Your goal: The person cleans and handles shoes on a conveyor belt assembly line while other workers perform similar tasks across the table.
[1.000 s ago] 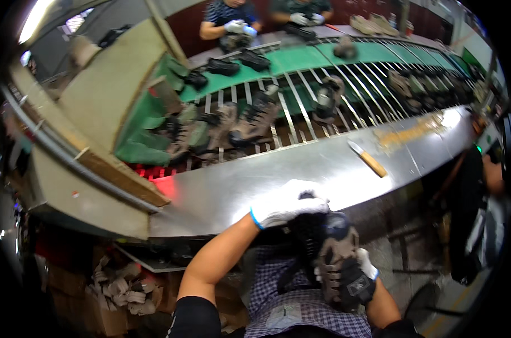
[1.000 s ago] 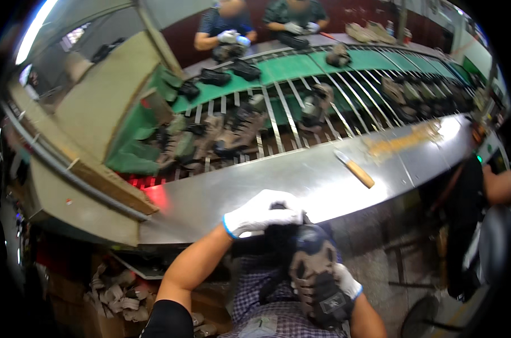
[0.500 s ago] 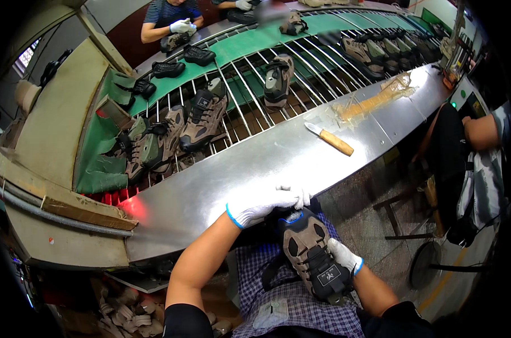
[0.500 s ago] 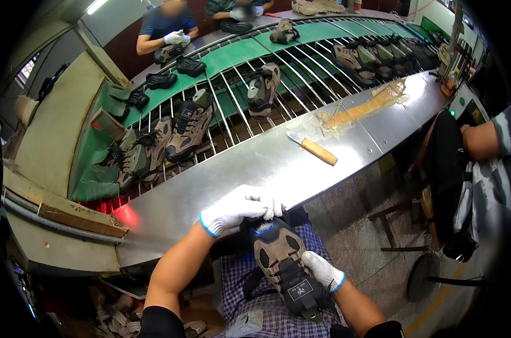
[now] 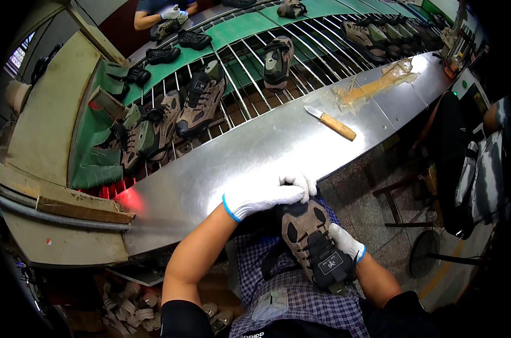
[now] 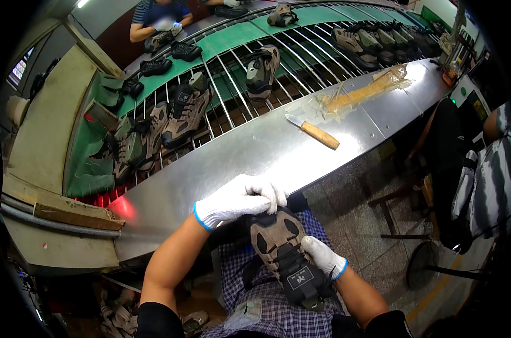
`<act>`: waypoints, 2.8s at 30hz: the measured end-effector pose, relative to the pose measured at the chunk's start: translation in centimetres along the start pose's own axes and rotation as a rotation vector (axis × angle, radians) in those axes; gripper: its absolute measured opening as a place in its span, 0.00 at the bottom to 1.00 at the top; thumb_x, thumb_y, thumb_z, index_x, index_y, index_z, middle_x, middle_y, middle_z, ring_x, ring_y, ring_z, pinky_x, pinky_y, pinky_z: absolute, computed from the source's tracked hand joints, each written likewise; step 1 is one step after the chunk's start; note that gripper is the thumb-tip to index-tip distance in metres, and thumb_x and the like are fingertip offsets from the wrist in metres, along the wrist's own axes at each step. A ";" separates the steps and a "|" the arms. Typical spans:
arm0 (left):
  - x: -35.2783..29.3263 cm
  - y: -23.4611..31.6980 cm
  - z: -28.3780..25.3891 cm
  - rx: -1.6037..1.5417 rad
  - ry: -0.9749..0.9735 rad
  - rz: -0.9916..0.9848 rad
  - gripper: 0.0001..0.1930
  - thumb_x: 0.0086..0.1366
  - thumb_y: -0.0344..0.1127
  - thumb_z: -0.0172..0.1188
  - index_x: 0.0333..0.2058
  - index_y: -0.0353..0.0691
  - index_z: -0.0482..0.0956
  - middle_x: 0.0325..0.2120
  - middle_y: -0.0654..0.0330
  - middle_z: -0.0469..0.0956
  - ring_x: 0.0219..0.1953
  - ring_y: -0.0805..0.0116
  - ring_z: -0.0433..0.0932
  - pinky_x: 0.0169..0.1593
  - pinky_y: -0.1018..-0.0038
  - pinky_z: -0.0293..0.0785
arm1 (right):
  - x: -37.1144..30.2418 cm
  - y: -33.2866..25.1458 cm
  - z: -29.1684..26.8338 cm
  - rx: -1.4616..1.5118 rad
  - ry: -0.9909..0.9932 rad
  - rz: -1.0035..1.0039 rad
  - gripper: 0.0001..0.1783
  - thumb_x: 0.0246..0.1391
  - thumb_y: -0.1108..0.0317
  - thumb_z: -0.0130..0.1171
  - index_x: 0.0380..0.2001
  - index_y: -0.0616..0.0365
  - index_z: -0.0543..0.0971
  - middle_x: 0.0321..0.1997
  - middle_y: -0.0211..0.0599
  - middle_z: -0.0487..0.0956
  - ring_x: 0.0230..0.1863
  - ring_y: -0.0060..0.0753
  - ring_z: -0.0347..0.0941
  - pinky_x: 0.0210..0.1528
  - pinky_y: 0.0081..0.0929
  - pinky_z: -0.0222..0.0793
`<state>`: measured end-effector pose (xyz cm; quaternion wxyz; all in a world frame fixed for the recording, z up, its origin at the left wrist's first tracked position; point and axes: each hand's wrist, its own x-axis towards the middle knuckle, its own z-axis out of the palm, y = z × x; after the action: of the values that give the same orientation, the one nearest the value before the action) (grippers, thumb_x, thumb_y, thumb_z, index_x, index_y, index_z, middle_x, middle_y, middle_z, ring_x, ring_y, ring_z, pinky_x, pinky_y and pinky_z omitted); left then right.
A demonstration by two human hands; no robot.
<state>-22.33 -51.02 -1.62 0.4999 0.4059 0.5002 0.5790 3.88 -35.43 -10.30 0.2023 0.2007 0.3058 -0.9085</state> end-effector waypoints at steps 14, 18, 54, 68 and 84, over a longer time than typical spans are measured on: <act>-0.4 0.2 0.0 -0.002 0.001 -0.023 0.09 0.66 0.37 0.67 0.33 0.37 0.86 0.45 0.58 0.84 0.51 0.67 0.78 0.58 0.67 0.74 | -0.1 0.4 -0.1 -0.030 -0.014 -0.020 0.48 0.65 0.32 0.62 0.65 0.70 0.73 0.58 0.50 0.84 0.53 0.38 0.86 0.52 0.35 0.88; -0.4 0.5 0.0 -0.006 -0.030 0.000 0.09 0.67 0.38 0.68 0.34 0.38 0.87 0.45 0.58 0.84 0.52 0.65 0.78 0.59 0.67 0.73 | 0.0 0.3 -0.3 -0.127 -0.083 -0.064 0.50 0.64 0.29 0.61 0.64 0.71 0.75 0.56 0.48 0.85 0.54 0.36 0.85 0.55 0.33 0.86; -12.2 1.6 5.9 0.271 0.455 0.096 0.23 0.64 0.21 0.60 0.58 0.30 0.83 0.63 0.43 0.78 0.66 0.54 0.78 0.70 0.62 0.72 | 1.3 0.2 -0.8 -0.413 -0.337 0.028 0.58 0.59 0.28 0.66 0.71 0.72 0.67 0.62 0.43 0.80 0.61 0.34 0.77 0.65 0.34 0.76; -2.4 0.5 1.8 0.839 0.156 0.430 0.27 0.62 0.20 0.62 0.62 0.38 0.80 0.60 0.46 0.80 0.56 0.49 0.84 0.59 0.65 0.82 | -2.3 1.7 -2.0 0.537 -0.318 0.238 0.61 0.52 0.32 0.71 0.75 0.64 0.63 0.72 0.63 0.72 0.70 0.60 0.73 0.71 0.56 0.73; -3.9 -0.2 4.6 0.667 0.342 0.298 0.26 0.64 0.25 0.60 0.63 0.37 0.80 0.55 0.47 0.84 0.57 0.53 0.84 0.64 0.63 0.79 | -1.6 5.7 -1.4 0.536 -0.279 -0.029 0.66 0.53 0.18 0.60 0.74 0.68 0.64 0.67 0.64 0.75 0.65 0.58 0.77 0.64 0.52 0.79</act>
<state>-17.21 -54.12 -0.94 0.1611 0.5117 0.6722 0.5102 8.33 -38.33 -13.28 0.1693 0.1160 0.0273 -0.9783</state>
